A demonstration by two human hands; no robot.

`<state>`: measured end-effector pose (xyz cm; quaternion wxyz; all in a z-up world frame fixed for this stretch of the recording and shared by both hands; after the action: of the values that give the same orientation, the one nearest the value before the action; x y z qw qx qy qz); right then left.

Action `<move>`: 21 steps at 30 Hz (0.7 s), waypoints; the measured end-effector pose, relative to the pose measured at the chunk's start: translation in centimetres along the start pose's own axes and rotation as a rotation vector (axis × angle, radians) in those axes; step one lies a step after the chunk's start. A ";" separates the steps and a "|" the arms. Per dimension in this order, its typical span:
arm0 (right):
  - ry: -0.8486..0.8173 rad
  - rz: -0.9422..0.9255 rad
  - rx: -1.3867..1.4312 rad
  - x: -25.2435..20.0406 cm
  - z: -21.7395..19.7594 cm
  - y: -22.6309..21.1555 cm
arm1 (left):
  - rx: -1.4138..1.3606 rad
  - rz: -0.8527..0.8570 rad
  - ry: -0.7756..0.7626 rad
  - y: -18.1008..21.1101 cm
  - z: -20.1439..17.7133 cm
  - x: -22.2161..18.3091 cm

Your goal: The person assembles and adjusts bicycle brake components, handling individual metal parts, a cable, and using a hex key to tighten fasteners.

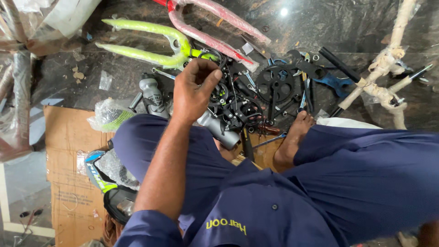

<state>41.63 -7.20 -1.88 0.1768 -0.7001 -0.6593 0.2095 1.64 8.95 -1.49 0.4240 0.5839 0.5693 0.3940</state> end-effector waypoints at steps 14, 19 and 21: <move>0.302 -0.324 -0.118 1.6 -12.0 -17.0 | 0.956 0.078 -0.384 -11.4 15.5 -4.1; 0.018 -0.078 0.173 14.0 2.8 -5.7 | 0.900 0.070 -0.404 -14.1 17.1 -5.7; 0.046 0.072 0.314 16.5 11.4 -1.0 | 0.818 0.037 -0.378 -13.3 16.5 -4.6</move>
<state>35.49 8.98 -11.98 0.2913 -0.6917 -0.5888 0.3001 12.63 3.44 -19.35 0.2476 0.7753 0.5802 0.0304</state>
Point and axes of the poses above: each hand's wrist, its own x-axis towards the middle knuckle, its own z-axis out of the palm, y = z × x, the point moved 8 cm from there along x, towards the middle knuckle, and after that the axes turned 6 degrees about x, right-handed, at the moved point
